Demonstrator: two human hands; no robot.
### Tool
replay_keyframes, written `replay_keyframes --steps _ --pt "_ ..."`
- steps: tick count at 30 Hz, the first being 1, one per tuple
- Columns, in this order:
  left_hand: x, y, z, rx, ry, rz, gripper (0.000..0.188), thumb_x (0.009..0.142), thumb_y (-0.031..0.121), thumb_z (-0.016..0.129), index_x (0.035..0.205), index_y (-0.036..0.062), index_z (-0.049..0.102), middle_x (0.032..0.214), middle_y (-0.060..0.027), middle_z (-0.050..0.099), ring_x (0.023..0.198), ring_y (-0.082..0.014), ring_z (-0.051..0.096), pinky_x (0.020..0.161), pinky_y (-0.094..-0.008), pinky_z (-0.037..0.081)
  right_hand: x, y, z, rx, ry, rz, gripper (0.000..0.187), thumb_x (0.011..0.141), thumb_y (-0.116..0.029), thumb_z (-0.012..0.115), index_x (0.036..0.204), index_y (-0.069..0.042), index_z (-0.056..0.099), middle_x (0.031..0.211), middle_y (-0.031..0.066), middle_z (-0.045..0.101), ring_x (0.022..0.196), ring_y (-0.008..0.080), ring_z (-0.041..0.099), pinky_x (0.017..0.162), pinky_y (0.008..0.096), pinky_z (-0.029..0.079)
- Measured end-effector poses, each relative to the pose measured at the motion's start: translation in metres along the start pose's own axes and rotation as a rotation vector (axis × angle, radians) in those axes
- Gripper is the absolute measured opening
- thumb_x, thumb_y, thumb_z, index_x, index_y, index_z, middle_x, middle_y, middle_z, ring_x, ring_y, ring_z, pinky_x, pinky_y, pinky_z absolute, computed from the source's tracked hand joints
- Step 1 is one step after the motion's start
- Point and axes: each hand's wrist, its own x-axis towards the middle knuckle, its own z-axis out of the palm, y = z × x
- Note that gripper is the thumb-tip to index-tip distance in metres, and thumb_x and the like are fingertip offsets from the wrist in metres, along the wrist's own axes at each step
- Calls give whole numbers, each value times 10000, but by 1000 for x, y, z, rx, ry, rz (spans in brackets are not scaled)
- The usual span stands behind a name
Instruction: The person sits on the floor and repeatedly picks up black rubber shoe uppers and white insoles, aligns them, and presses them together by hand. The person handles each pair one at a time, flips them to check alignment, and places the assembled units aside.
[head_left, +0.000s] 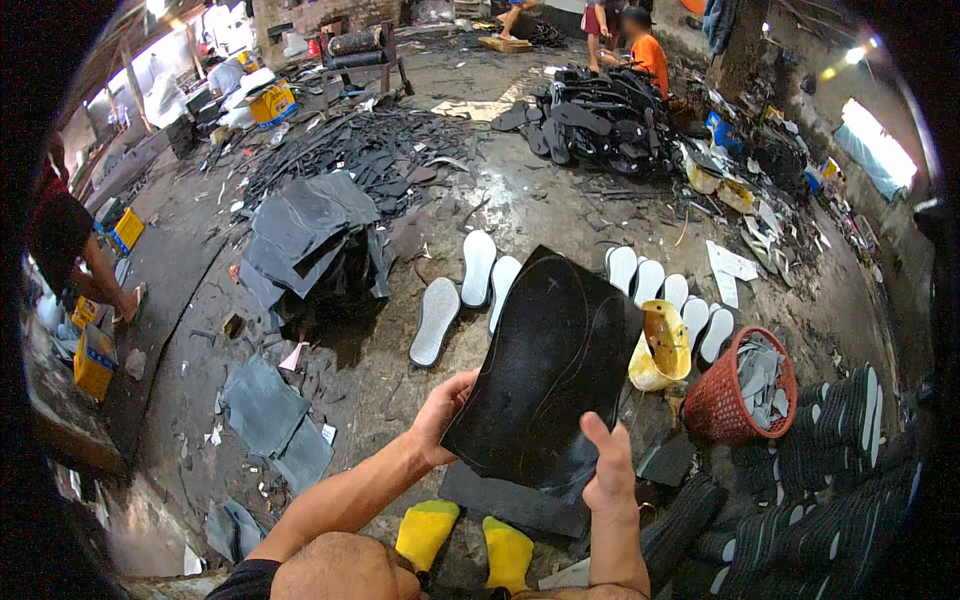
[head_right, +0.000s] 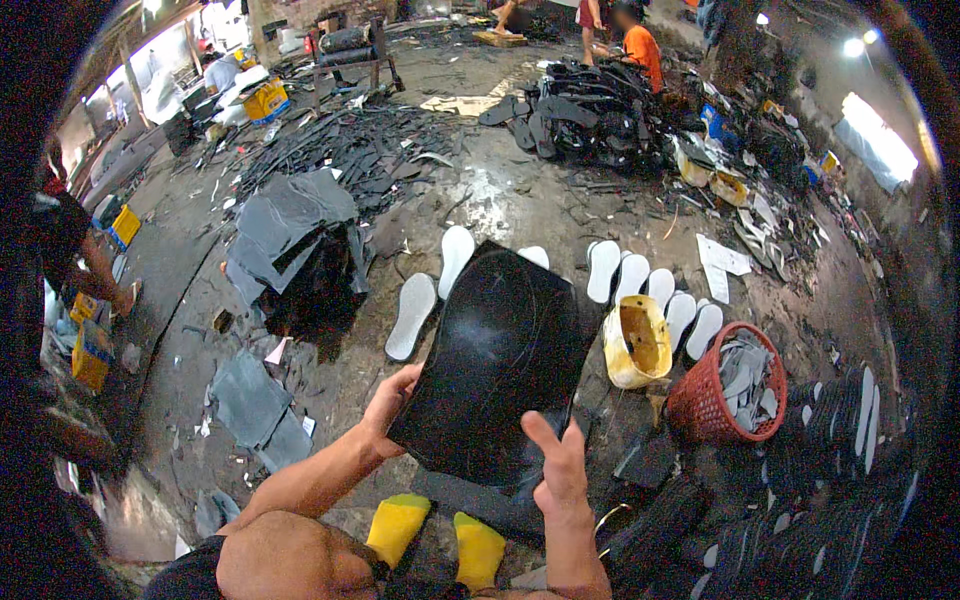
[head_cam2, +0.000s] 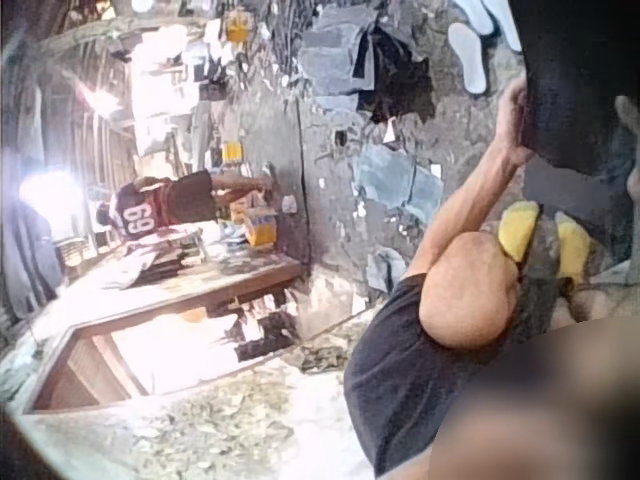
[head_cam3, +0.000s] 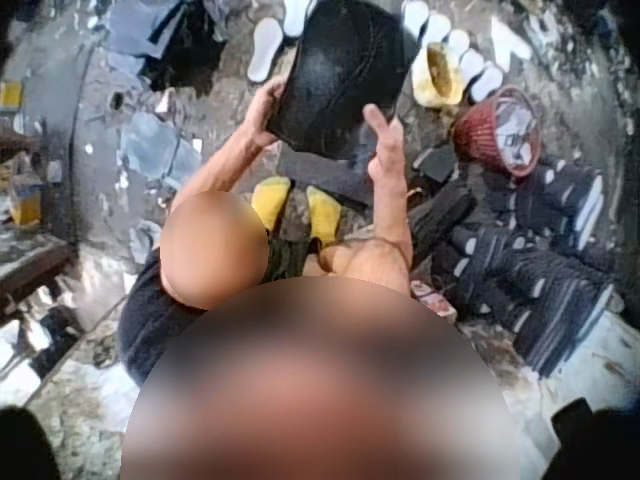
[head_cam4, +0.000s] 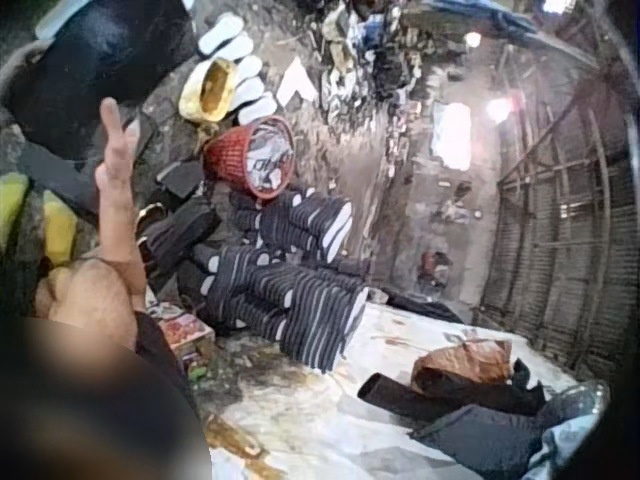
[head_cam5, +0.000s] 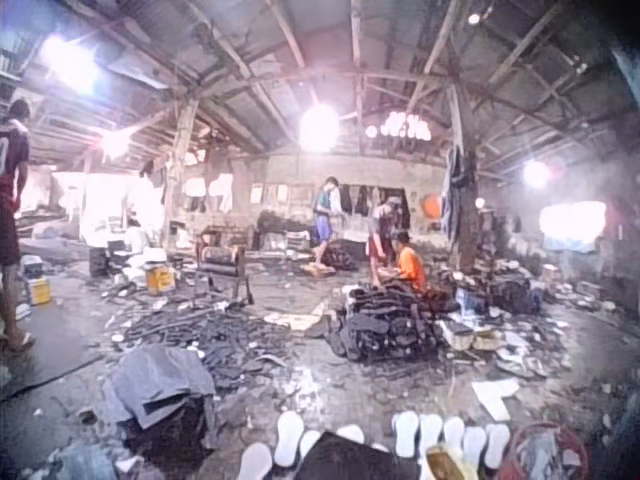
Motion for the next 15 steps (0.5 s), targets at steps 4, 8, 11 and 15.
replay_keyframes --steps 4,8,11,15 --pt "-19 2 29 4 -222 103 477 1007 310 603 1388 26 565 1303 -123 665 1137 -221 670 988 -355 543 -5 -34 27 -146 -20 -232 442 807 -5 800 1218 -19 639 1129 70 709 987 161 671 915 311 523" --pt "-27 8 33 422 -168 192 537 954 53 664 1461 30 488 1351 -79 630 1172 -158 628 1003 -313 521 -6 -51 31 -273 3 -352 409 802 39 784 1186 -11 653 1092 71 718 948 167 682 892 306 534" --pt "-28 12 29 429 -154 119 626 956 85 649 1524 37 392 1428 -118 575 1242 -227 611 1075 -402 488 -1 -49 29 -220 -24 -359 483 797 52 780 1247 -8 616 1126 80 705 988 182 674 927 323 524" --pt "-26 6 27 266 -182 75 520 991 58 597 1487 27 443 1327 -77 641 1123 -143 657 960 -311 560 9 -41 23 -54 -35 -163 536 789 60 781 1284 -4 586 1133 85 701 999 192 671 947 335 519"
